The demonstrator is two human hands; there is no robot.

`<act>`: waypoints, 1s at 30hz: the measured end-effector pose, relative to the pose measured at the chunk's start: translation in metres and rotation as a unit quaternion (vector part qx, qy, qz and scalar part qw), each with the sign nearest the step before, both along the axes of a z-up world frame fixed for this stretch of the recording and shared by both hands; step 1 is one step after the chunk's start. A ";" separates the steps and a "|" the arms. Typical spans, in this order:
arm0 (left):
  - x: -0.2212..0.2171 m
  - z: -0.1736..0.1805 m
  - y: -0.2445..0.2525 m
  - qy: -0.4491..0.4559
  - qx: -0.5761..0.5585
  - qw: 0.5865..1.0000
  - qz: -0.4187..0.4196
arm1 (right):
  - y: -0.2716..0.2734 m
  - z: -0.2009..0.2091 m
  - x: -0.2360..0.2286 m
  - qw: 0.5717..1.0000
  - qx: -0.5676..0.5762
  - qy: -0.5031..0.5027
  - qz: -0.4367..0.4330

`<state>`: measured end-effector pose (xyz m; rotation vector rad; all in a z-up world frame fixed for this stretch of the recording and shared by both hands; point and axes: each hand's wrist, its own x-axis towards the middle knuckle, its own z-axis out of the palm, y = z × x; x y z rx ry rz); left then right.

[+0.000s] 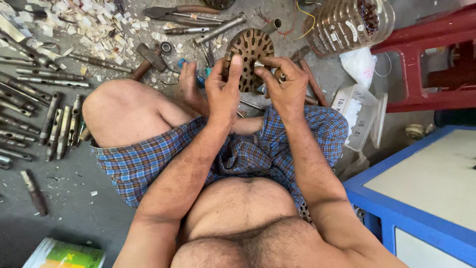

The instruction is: The person sits on the floor assembling a circular motor stator by inserting small white components into its slots using pliers and a hammer. The person repeatedly picks up components, places them into the stator, and taps them into place with a hammer.

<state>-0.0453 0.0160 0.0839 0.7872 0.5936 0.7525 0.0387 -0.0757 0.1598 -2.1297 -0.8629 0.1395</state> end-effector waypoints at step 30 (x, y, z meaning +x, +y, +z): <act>-0.009 0.010 0.007 -0.027 0.014 0.996 -0.080 | -0.006 0.008 -0.003 0.997 -0.039 -0.062 0.013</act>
